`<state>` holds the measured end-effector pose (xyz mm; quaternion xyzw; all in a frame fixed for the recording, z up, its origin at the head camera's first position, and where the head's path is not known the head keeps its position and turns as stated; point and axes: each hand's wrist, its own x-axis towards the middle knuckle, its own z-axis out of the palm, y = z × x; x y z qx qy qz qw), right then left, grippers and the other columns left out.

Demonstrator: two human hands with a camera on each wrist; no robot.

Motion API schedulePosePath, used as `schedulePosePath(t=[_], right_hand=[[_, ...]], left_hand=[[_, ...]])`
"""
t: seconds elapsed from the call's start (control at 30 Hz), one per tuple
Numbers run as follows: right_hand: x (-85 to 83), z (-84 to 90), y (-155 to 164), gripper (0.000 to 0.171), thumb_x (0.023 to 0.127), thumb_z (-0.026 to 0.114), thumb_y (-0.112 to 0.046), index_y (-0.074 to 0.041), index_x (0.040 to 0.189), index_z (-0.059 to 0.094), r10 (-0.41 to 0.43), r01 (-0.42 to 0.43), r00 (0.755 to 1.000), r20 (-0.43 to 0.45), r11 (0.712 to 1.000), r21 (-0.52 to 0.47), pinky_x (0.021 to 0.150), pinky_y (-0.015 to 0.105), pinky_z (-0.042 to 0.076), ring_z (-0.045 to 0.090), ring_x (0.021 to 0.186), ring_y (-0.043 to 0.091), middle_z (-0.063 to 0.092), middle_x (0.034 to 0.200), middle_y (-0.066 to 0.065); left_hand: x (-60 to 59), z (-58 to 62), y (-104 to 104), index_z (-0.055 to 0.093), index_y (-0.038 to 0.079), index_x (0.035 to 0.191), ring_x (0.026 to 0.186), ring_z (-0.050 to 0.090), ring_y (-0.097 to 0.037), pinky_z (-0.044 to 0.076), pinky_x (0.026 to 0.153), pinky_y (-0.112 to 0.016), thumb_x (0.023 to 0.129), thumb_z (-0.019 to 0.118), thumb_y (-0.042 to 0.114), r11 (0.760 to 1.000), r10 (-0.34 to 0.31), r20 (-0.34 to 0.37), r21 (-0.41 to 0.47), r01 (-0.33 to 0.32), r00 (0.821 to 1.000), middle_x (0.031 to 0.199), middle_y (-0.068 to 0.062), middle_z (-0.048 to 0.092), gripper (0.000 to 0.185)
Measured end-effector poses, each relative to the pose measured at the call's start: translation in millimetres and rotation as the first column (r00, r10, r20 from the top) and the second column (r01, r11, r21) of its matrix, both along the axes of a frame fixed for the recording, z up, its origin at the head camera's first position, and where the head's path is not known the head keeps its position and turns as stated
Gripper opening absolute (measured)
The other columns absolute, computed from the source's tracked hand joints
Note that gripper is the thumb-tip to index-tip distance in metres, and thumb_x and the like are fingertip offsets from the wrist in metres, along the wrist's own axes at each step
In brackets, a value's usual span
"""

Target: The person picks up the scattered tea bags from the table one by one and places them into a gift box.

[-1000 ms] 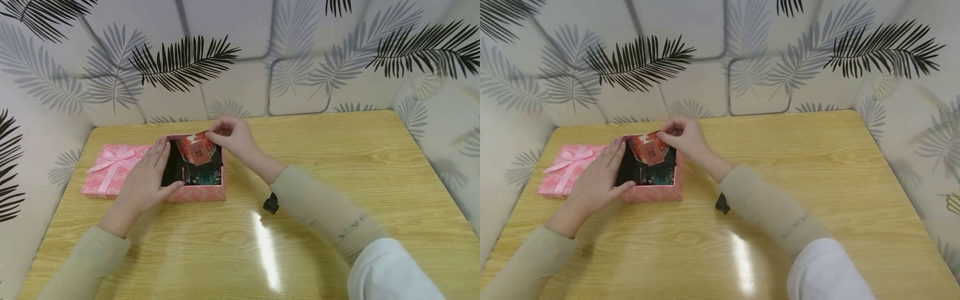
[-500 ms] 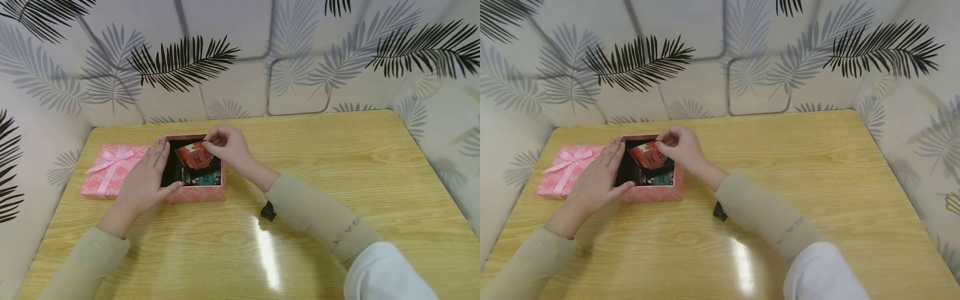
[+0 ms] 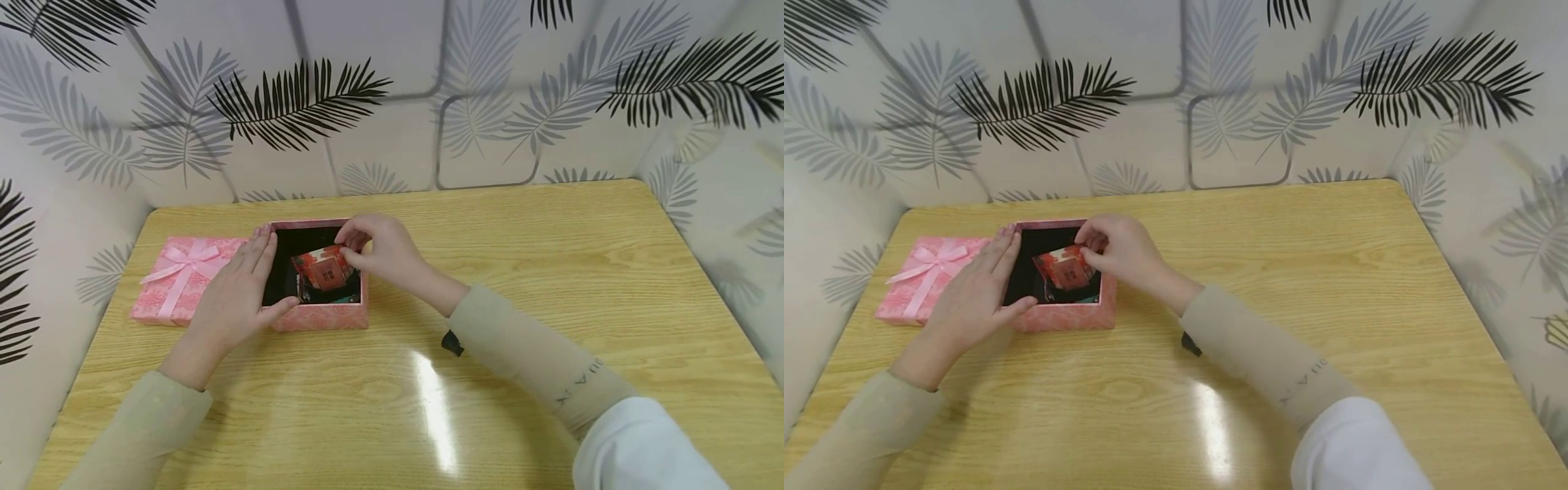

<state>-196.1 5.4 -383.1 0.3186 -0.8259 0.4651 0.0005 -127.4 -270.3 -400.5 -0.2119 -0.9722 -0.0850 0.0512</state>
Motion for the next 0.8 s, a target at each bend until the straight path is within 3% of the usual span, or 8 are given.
schedulePosePath(t=[0.3, 0.5, 0.8], right_hand=[[0.8, 6.5, -0.9, 0.005, 0.096, 0.078, -0.012, -0.010, 0.100, 0.081, 0.053, -0.010, 0.983, -0.178, 0.971, 0.238, 0.080, 0.030, 0.058, 0.071, 0.083, 0.016, 0.080, 0.097, 0.003], [-1.0, 6.8, -2.1, 0.005, 0.096, 0.077, -0.012, -0.011, 0.097, 0.082, 0.142, -0.036, 0.948, -0.286, 0.938, 0.346, 0.085, 0.032, 0.060, 0.071, 0.089, 0.017, 0.080, 0.100, 0.002], [0.6, 11.6, -4.7, 0.008, 0.098, 0.074, -0.010, -0.010, 0.096, 0.082, 0.244, -0.049, 0.910, -0.335, 0.866, 0.497, 0.089, 0.034, 0.062, 0.073, 0.093, 0.019, 0.079, 0.098, 0.003]], left_hand=[[0.5, 0.5, -0.9, 0.021, -0.006, 0.166, 0.163, 0.024, -0.042, 0.030, 0.131, -0.057, 0.101, 0.054, 0.068, 1.000, 0.001, 0.005, 0.005, -0.001, 1.000, 0.176, -0.024, 0.020, 0.104], [0.1, 0.5, -0.5, 0.022, -0.007, 0.166, 0.163, 0.024, -0.042, 0.030, 0.131, -0.056, 0.102, 0.051, 0.070, 1.000, -0.002, 0.000, 0.005, 0.002, 1.000, 0.175, -0.024, 0.021, 0.104], [0.5, -0.2, -0.5, 0.022, -0.007, 0.166, 0.163, 0.024, -0.043, 0.029, 0.131, -0.056, 0.101, 0.053, 0.069, 1.000, -0.001, 0.006, 0.004, 0.001, 1.000, 0.176, -0.024, 0.020, 0.105]])
